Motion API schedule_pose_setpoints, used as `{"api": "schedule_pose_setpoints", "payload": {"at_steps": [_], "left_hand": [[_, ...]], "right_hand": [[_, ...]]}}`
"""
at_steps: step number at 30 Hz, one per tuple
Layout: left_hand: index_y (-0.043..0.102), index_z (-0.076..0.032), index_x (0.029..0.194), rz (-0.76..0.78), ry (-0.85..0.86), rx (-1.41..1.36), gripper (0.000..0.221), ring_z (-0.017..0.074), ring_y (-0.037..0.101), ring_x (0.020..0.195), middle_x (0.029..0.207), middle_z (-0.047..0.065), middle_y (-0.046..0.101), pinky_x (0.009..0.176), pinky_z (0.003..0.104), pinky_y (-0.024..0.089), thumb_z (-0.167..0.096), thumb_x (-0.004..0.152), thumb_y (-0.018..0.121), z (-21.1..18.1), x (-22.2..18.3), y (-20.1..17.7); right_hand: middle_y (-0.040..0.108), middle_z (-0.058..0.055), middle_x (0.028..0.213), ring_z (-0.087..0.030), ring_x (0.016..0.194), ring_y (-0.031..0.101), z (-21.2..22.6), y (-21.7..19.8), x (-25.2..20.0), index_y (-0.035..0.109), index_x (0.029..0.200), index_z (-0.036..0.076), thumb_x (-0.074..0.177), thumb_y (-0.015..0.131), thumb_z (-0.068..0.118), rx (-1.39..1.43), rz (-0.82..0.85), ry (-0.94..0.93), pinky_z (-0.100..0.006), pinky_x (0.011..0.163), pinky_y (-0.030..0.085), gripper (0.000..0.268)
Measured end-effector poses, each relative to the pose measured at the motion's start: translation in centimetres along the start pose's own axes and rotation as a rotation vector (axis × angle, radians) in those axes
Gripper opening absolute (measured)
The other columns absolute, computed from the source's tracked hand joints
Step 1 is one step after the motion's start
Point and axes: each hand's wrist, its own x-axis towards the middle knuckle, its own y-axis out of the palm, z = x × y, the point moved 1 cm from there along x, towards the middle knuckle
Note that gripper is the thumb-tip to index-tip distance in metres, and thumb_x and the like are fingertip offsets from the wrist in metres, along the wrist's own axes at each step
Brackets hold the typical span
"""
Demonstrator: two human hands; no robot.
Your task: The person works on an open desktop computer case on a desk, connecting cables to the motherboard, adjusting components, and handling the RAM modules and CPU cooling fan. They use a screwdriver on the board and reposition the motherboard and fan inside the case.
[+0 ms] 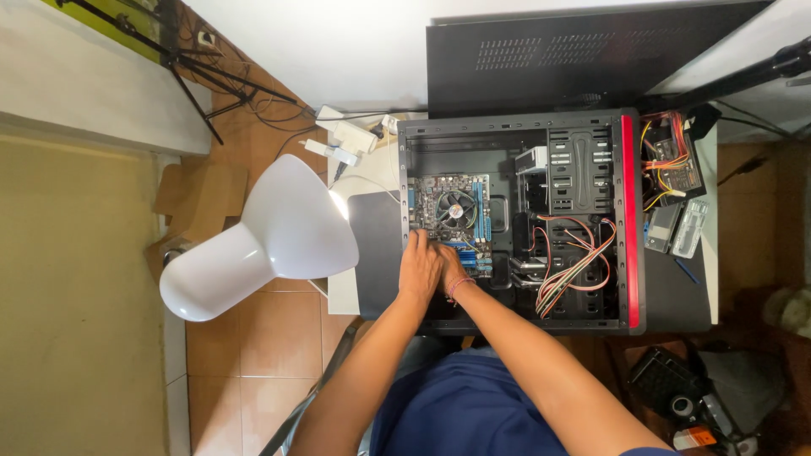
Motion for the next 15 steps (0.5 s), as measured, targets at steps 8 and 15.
{"api": "schedule_pose_setpoints", "payload": {"at_steps": [8,15], "left_hand": [[0.082,-0.013,0.097,-0.034,0.008,-0.132,0.025,0.0288,0.064,0.112,0.091,0.007,0.078,0.110,0.050,0.029,-0.020,0.096,0.058,-0.9,0.1,1.8],[0.081,-0.016,0.092,-0.014,-0.014,-0.157,0.025,0.0238,0.069,0.100,0.086,0.004,0.078,0.113,0.050,0.027,-0.020,0.097,0.057,-1.1,0.5,2.2]], "right_hand": [[0.070,-0.019,0.100,-0.040,0.103,0.066,-2.2,1.1,-0.2,0.068,0.095,0.004,0.076,0.079,0.017,0.007,0.049,0.094,-0.044,0.084,0.054,0.026],[0.072,-0.014,0.099,-0.035,0.101,0.068,-1.6,1.4,-0.3,0.068,0.091,0.008,0.078,0.077,0.018,-0.039,0.076,0.040,-0.042,0.085,0.055,0.019]]}}
